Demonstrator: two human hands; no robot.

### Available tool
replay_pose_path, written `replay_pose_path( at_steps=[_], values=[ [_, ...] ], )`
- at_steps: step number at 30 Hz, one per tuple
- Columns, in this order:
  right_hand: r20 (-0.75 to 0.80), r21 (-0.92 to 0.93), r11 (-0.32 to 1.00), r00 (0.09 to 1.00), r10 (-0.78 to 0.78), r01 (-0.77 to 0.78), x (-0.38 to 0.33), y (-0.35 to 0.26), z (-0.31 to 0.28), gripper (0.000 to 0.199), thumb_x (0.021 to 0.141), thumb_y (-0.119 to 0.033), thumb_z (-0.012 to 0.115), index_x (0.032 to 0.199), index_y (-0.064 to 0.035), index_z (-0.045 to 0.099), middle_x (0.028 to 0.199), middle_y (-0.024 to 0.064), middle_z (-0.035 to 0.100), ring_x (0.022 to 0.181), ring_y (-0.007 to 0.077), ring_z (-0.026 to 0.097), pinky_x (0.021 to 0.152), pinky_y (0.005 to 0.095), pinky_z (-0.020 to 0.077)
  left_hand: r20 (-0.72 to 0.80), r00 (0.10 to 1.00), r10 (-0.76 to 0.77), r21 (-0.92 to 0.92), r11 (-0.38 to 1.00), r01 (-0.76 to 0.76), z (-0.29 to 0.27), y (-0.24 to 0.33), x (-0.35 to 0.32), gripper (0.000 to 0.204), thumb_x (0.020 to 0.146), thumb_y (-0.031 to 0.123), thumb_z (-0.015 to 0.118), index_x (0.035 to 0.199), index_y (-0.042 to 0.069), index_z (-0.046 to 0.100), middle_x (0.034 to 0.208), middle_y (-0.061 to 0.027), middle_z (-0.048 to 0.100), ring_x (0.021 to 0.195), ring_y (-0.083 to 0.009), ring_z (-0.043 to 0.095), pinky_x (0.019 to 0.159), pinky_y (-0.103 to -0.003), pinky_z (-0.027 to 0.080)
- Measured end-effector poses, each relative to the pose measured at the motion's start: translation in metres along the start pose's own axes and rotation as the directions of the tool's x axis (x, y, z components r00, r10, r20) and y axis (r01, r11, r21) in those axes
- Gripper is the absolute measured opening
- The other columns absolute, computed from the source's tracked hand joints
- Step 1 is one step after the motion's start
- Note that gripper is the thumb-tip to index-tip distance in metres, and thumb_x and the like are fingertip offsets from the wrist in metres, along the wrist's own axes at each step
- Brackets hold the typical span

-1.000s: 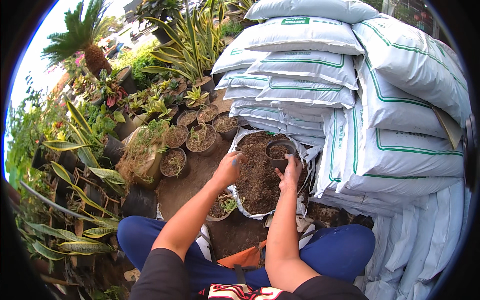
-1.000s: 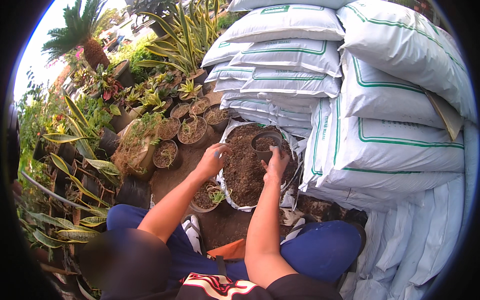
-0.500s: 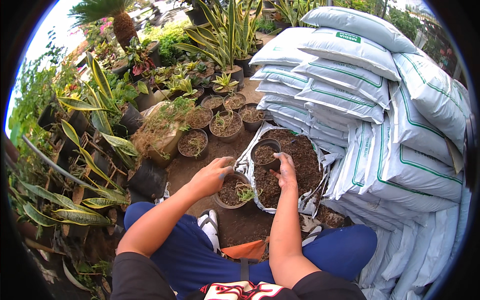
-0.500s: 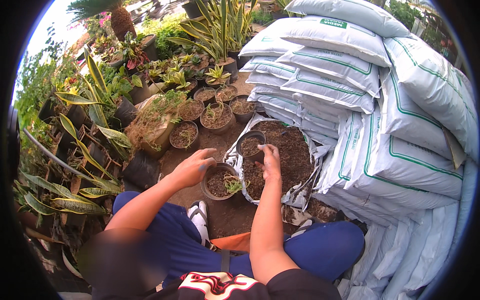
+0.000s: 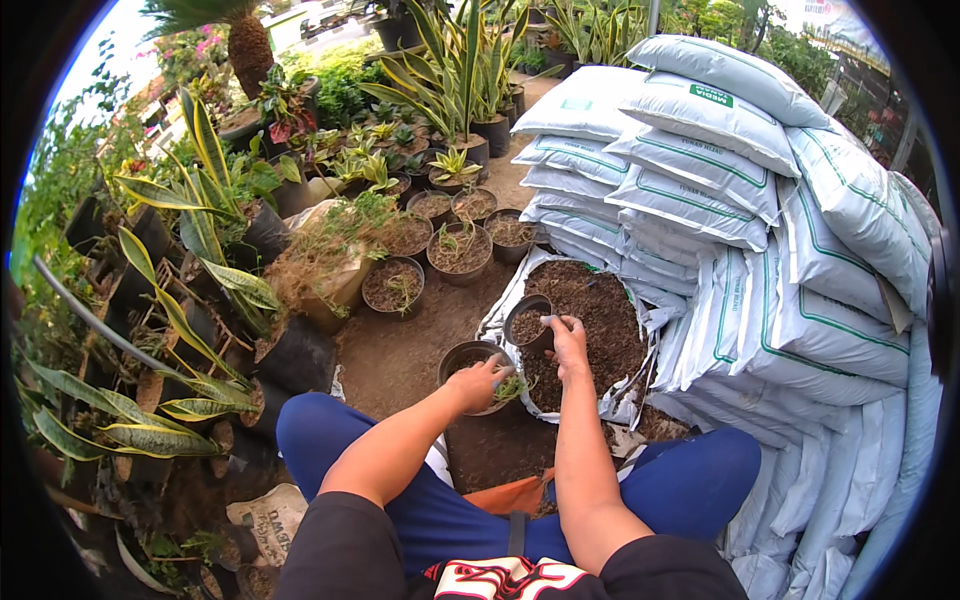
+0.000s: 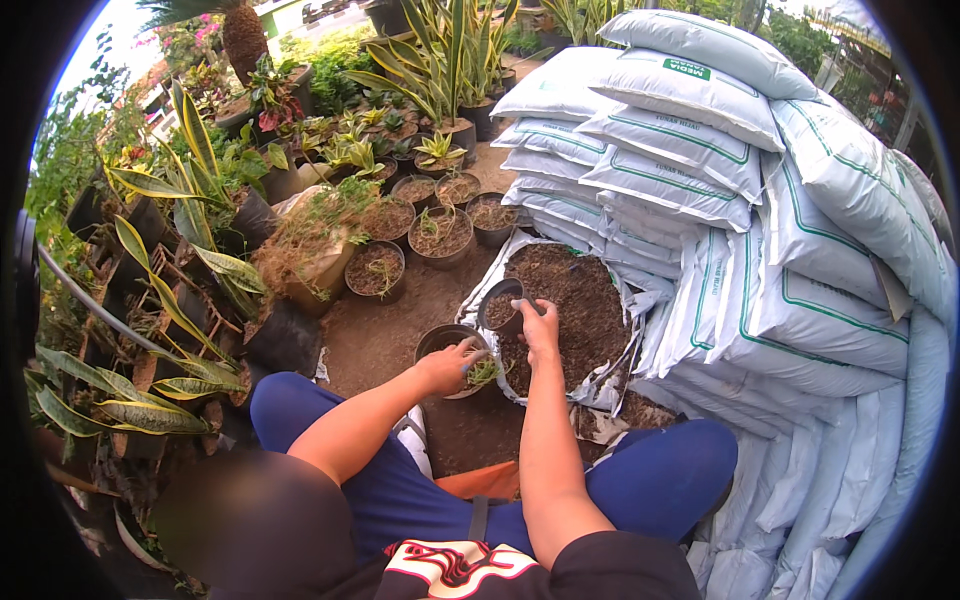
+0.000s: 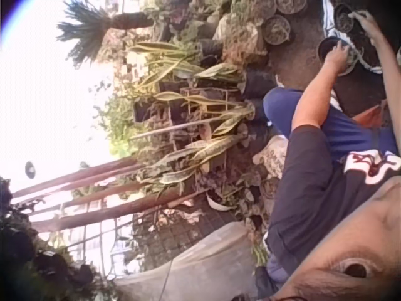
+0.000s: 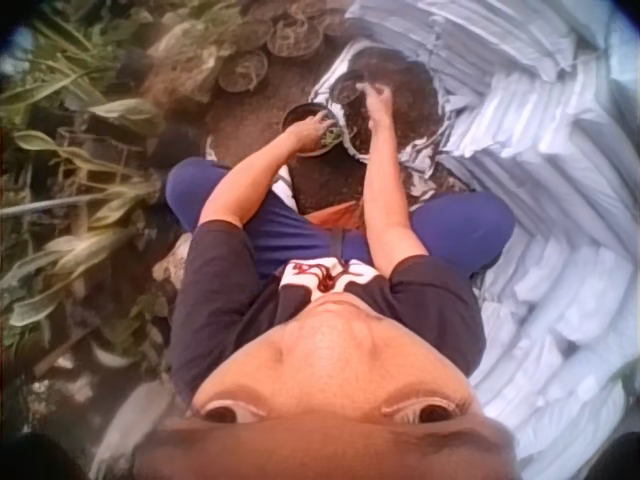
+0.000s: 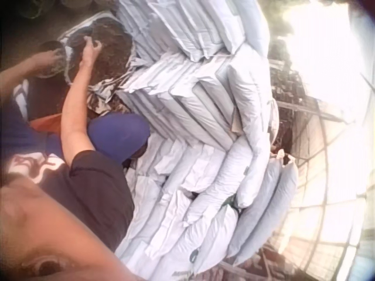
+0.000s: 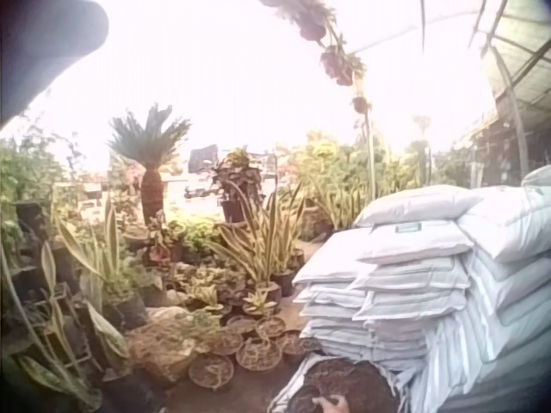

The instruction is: The person pots a plant by scooping soil from a large bag into a small pot, placing a small seedling into the pot, and then filling the rest of the pot with soil.

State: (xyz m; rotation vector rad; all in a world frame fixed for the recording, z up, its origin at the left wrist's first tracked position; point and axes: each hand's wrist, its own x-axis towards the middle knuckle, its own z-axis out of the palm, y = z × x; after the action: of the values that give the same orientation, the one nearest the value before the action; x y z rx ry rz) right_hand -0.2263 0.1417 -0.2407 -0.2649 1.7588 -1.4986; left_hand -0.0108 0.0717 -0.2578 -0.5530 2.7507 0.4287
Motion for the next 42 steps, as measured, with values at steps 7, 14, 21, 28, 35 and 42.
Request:
replay_pose_path(
  at_steps=[7, 14, 21, 28, 35, 42],
  values=[
    [0.048, -0.046, 0.999, 0.999, -0.021, 0.023, -0.006, -0.003, -0.004, 0.071, 0.075, -0.029, 0.084, 0.135, -0.0065, 0.054, 0.112, 0.0114, 0.066, 0.089, 0.0193, 0.065, 0.068, 0.0373, 0.0510, 0.276, 0.957, 0.090, 0.131, 0.983, -0.131, 0.011, -0.005, 0.018, 0.073, 0.091, 0.023, 0.067, 0.158, 0.027, 0.039, 0.168, -0.0121, 0.026, 0.144, -0.0373, 0.046, 0.108, -0.051, 0.050],
    [0.054, -0.078, 0.994, 0.996, -0.067, 0.071, -0.006, -0.010, -0.005, 0.070, 0.074, -0.028, 0.084, 0.134, -0.0060, 0.056, 0.112, 0.0134, 0.067, 0.088, 0.0200, 0.066, 0.069, 0.0351, 0.0505, 0.032, 0.998, 0.049, 0.055, 0.997, -0.050, 0.016, -0.028, 0.041, 0.085, 0.084, 0.020, 0.074, 0.156, 0.003, 0.032, 0.161, -0.0234, 0.030, 0.133, -0.0407, 0.054, 0.108, -0.046, 0.050],
    [0.023, -0.048, 0.998, 0.999, -0.035, 0.036, -0.007, -0.016, -0.031, 0.071, 0.075, -0.028, 0.084, 0.135, -0.0061, 0.054, 0.112, 0.0137, 0.069, 0.089, 0.0218, 0.067, 0.073, 0.0395, 0.0515, 0.053, 0.999, 0.011, 0.237, 0.971, -0.023, 0.009, -0.011, 0.052, 0.083, 0.082, 0.020, 0.073, 0.156, 0.007, 0.039, 0.162, -0.0270, 0.030, 0.137, -0.0386, 0.050, 0.112, -0.046, 0.046],
    [-0.020, -0.118, 0.993, 0.999, -0.032, 0.029, -0.015, -0.018, -0.038, 0.070, 0.074, -0.027, 0.084, 0.135, -0.0071, 0.054, 0.110, 0.0122, 0.069, 0.091, 0.0226, 0.066, 0.075, 0.0399, 0.0505, -0.075, 0.997, -0.004, 0.193, 0.981, 0.018, 0.017, -0.025, 0.065, 0.075, 0.081, 0.014, 0.071, 0.151, 0.008, 0.047, 0.158, -0.0233, 0.039, 0.140, -0.0366, 0.046, 0.112, -0.046, 0.044],
    [-0.018, -0.090, 0.996, 1.000, -0.013, 0.012, -0.013, -0.016, -0.043, 0.073, 0.073, -0.029, 0.085, 0.136, -0.0073, 0.054, 0.117, 0.0141, 0.067, 0.098, 0.0251, 0.065, 0.080, 0.0429, 0.0515, 0.009, 0.983, 0.185, 0.165, 0.969, -0.184, 0.021, -0.018, 0.062, 0.065, 0.081, 0.002, 0.065, 0.144, 0.015, 0.056, 0.148, -0.0140, 0.051, 0.131, -0.0321, 0.053, 0.110, -0.045, 0.045],
    [0.004, -0.034, 0.999, 1.000, -0.020, 0.020, -0.010, -0.014, -0.039, 0.071, 0.074, -0.030, 0.085, 0.135, -0.0082, 0.055, 0.117, 0.0135, 0.068, 0.096, 0.0233, 0.066, 0.078, 0.0397, 0.0509, 0.056, 0.962, 0.267, 0.154, 0.950, -0.273, 0.009, -0.008, 0.058, 0.059, 0.080, -0.001, 0.063, 0.136, 0.015, 0.063, 0.136, -0.0083, 0.060, 0.130, -0.0299, 0.054, 0.107, -0.043, 0.044]
  ],
)
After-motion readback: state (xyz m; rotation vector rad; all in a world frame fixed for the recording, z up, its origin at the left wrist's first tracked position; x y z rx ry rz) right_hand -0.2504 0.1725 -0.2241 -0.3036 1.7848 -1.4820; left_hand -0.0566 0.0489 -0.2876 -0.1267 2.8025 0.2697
